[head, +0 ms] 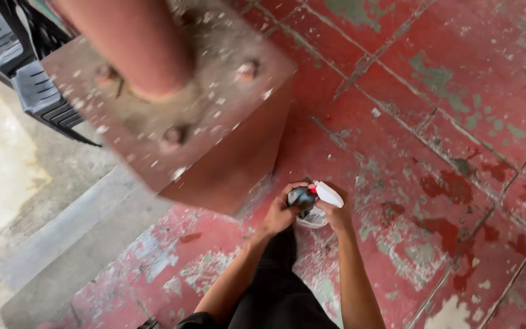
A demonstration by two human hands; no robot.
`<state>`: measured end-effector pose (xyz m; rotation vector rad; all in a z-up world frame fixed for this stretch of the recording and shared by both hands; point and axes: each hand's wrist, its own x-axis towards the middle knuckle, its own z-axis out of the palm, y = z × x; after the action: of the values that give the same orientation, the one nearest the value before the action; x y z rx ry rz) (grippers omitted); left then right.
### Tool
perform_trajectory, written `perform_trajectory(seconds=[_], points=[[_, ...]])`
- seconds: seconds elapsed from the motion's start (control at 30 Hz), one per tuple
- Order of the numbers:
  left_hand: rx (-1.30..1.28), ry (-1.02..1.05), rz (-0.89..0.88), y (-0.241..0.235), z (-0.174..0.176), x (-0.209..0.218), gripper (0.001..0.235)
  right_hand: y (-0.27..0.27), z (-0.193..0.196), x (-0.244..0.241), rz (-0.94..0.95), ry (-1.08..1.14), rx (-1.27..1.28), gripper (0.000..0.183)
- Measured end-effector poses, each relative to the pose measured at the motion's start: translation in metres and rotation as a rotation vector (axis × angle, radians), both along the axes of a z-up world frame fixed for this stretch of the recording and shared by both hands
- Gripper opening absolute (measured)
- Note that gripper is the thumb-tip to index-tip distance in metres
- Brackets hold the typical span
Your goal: Cleaning a wooden railing and tables using a spray bottle and a cloth.
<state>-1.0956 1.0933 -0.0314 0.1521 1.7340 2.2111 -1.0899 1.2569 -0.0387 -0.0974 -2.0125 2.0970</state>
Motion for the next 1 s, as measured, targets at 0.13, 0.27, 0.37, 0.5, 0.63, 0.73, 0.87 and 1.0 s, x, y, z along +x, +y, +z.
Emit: perform_trajectory(seconds=[0.13, 0.27, 0.37, 0.5, 0.63, 0.73, 0.87, 1.0], points=[[-0.214, 0.004, 0.056, 0.052, -0.002, -0.078, 0.072, 0.054, -0.025, -0.085, 0.064, -0.036, -0.105, 0.043], [-0.237, 0.052, 0.144, 0.098, 0.004, -0.16, 0.075, 0.098, -0.01, -0.163, 0.075, -0.02, -0.101, 0.049], [-0.212, 0.116, 0.205, 0.128, 0.015, -0.207, 0.08, 0.131, -0.008, -0.213, 0.041, -0.044, -0.023, 0.05], [-0.02, 0.177, 0.328, 0.158, 0.023, -0.285, 0.086, 0.182, -0.014, -0.3, 0.172, -0.041, -0.07, 0.05], [0.174, 0.058, 0.372, 0.175, 0.018, -0.346, 0.095, 0.212, -0.026, -0.38, 0.24, -0.042, -0.101, 0.05], [0.26, -0.029, 0.423, 0.186, -0.009, -0.402, 0.098, 0.226, -0.025, -0.445, 0.293, -0.086, -0.111, 0.048], [0.18, 0.074, 0.442, 0.211, -0.023, -0.493, 0.086, 0.247, -0.029, -0.554, 0.41, -0.066, -0.04, 0.05], [-0.198, 0.272, 0.516, 0.226, 0.0, -0.556, 0.078, 0.254, -0.025, -0.646, 0.519, -0.082, 0.037, 0.048]])
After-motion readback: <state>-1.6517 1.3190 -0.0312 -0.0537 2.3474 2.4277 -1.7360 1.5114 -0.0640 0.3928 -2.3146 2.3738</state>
